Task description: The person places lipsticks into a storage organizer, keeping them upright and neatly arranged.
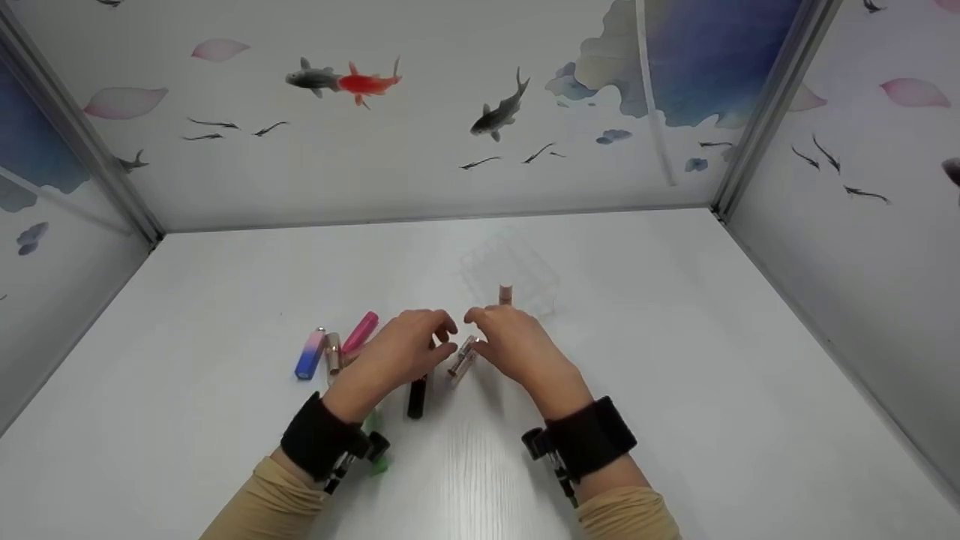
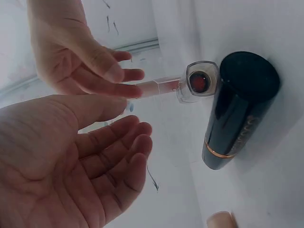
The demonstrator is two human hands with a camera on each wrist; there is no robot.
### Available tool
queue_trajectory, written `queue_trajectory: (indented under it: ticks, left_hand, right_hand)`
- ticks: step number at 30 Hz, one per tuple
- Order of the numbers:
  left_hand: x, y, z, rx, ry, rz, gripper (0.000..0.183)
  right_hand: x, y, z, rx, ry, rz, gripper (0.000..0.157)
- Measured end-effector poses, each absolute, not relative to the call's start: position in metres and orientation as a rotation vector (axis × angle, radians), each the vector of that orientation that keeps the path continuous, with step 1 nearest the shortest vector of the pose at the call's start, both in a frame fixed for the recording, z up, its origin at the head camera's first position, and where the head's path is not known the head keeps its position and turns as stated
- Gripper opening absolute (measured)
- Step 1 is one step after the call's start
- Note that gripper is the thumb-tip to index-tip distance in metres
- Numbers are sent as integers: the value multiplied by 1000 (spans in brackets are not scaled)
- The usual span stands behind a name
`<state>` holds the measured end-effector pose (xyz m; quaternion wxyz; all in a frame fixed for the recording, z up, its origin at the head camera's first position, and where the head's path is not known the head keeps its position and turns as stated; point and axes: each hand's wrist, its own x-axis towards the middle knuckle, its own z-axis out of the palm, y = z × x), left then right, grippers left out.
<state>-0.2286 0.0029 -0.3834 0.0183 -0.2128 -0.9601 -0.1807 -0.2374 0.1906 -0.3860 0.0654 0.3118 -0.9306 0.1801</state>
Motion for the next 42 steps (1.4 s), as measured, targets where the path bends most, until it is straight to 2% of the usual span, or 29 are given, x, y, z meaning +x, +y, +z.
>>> queue_trajectory:
  ticks: [6, 18, 24, 35, 42]
  left_hand:
    - [-225, 6, -390, -667, -3046, -400, 29]
    - [-226, 11, -395, -681, -3061, -320, 25]
    - [-224, 10, -395, -780, -3080, -328, 23]
    - [-228, 8, -397, -956, -3094, -429, 13]
    - [-227, 8, -397, -939, -3113, -457, 8]
  right_hand:
    - [-238, 188, -398, 968, -2863, 464, 38]
    - [-238, 182, -410, 1031, -2940, 401, 48]
    - [-238, 180, -413, 1091, -2881, 373, 40]
    - [-242, 180, -413, 1113, -2844, 371, 11]
    - [-244, 183, -415, 1125, -2812, 375, 12]
